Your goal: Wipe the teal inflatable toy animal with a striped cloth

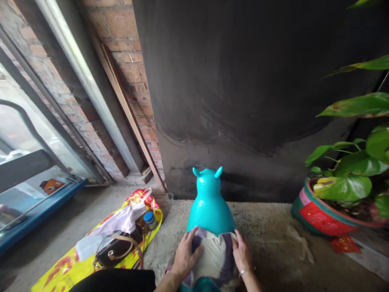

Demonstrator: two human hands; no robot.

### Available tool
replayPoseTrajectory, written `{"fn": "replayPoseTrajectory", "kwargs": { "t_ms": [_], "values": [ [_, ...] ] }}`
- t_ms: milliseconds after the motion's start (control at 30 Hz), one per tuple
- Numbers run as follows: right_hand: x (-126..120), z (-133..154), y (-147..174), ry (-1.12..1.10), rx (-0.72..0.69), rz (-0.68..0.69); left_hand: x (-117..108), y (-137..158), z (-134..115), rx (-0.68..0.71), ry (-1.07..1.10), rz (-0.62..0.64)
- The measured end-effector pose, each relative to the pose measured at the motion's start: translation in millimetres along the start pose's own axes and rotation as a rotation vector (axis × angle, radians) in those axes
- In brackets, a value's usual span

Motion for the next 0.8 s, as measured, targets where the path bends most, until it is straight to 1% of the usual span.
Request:
{"fn": "replayPoseTrajectory", "kwargs": {
  "t_ms": [67, 133, 233, 367, 533, 667, 800],
  "values": [
    [-5, -1, -1, -0.008, 0.027, 0.027, -6, -7, -8, 0.019, -0.021, 0.074],
    [-12, -4, -2, -0.036, 0.052, 0.05, -13, -15, -10, 0.019, -0.032, 0.111],
    [-22, -11, -2, -0.101, 0.115, 0.053, -20, -24, -6, -0.003, -0.064, 0.127],
    [-33, -21, -1, -0.195, 0.186, 0.046, -21, -30, -3, -0.022, -0.109, 0.129],
    [-41, -25, 0, -0.283, 0.211, 0.049, -21, -31, 0, -0.027, -0.126, 0.134],
    [-48, -26, -2, -0.347, 0.214, 0.063, -22, -36, 7, -0.024, -0.125, 0.154],
    [-54, -32, -2, -0.401, 0.245, 0.071, -23, -40, 13, -0.022, -0.12, 0.169]
  ]
}}
Point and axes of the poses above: each hand's wrist, its own y-axis away from the middle knuckle, its own x-axis out of the palm, z = x × y, the point moved 6 cm from there along -y, towards the middle knuckle, and after that the axes turned 10 degrees about x, right-handed, at the moved point
